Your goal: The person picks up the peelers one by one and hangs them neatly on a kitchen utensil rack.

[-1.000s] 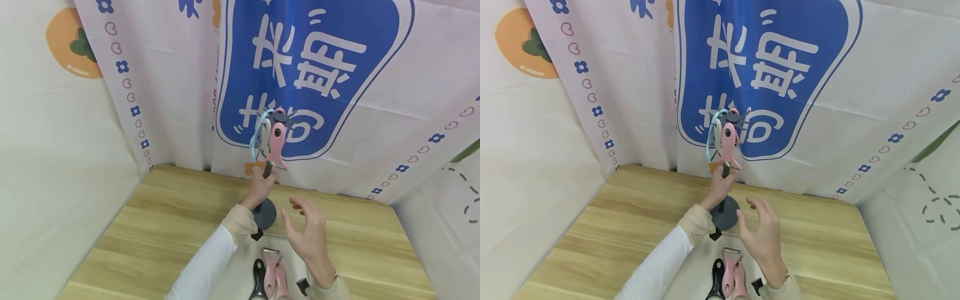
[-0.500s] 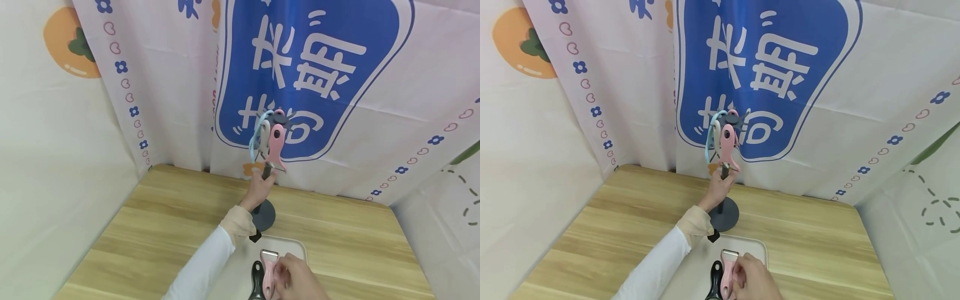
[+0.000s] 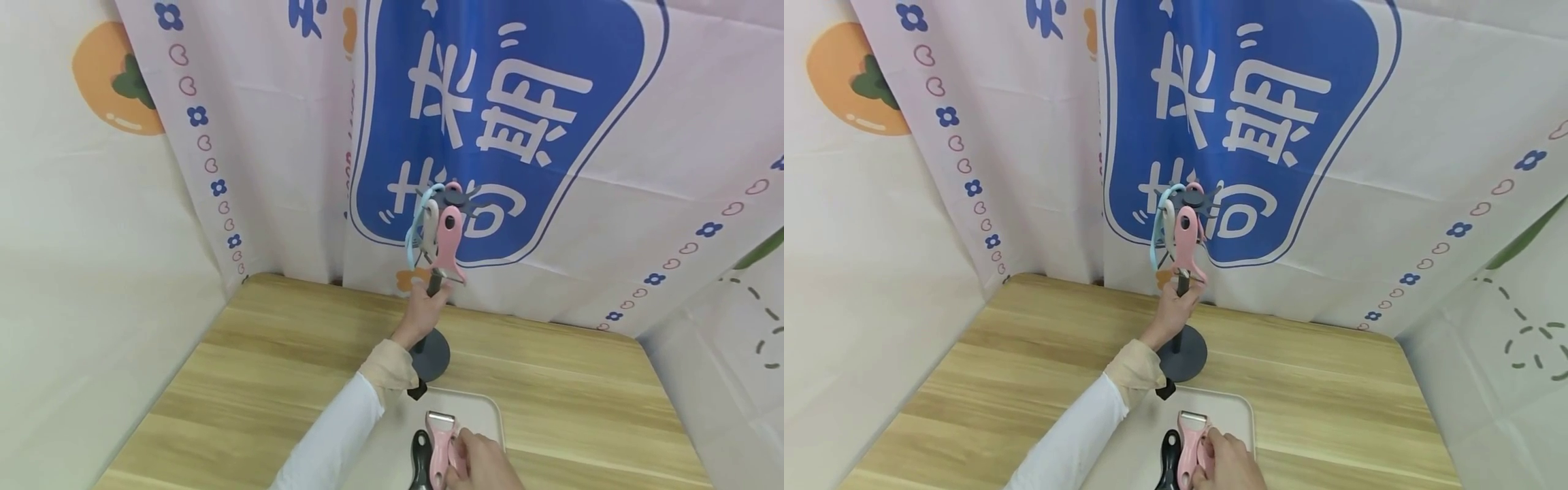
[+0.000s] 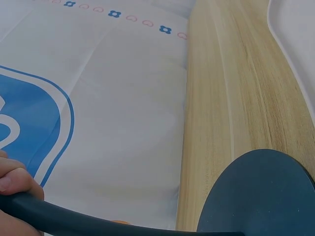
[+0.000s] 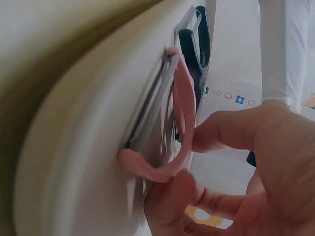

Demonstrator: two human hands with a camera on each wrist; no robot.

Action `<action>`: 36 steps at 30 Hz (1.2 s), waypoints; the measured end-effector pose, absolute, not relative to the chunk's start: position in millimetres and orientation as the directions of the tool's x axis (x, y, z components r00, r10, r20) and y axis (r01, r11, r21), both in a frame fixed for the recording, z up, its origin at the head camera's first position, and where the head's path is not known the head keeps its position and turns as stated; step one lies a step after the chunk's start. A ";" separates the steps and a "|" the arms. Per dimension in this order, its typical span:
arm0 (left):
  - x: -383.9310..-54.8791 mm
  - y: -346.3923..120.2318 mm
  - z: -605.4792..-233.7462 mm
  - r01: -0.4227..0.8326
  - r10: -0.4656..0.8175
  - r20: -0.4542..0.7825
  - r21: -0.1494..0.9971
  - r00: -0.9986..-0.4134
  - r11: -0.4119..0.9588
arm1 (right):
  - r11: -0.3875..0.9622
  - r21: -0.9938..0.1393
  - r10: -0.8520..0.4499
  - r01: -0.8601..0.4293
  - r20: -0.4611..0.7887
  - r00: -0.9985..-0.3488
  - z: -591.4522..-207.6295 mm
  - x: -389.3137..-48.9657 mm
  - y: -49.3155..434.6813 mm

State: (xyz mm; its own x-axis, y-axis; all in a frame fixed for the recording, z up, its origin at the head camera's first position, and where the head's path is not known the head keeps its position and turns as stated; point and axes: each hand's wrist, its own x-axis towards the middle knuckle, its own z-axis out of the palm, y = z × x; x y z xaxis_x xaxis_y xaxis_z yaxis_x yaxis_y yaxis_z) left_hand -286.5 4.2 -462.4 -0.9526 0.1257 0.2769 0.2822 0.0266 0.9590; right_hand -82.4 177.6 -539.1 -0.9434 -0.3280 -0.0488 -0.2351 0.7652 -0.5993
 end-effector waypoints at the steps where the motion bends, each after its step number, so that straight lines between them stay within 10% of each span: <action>1: -286.3 4.5 -462.9 0.279 0.122 0.274 0.960 -0.954 0.026 | 0.766 -0.602 -0.319 -0.224 -0.054 -0.946 -539.1 -81.8 177.5; 18: -287.9 5.0 -465.6 0.295 0.127 0.288 0.955 -0.949 0.036 | 0.795 -0.602 -0.214 -0.076 -0.160 -0.964 -525.5 -80.4 195.1; 36: -286.9 5.5 -463.9 0.282 0.121 0.275 0.958 -0.954 0.045 | 0.696 -0.601 -0.154 -0.393 0.409 -0.899 -451.3 -94.9 184.6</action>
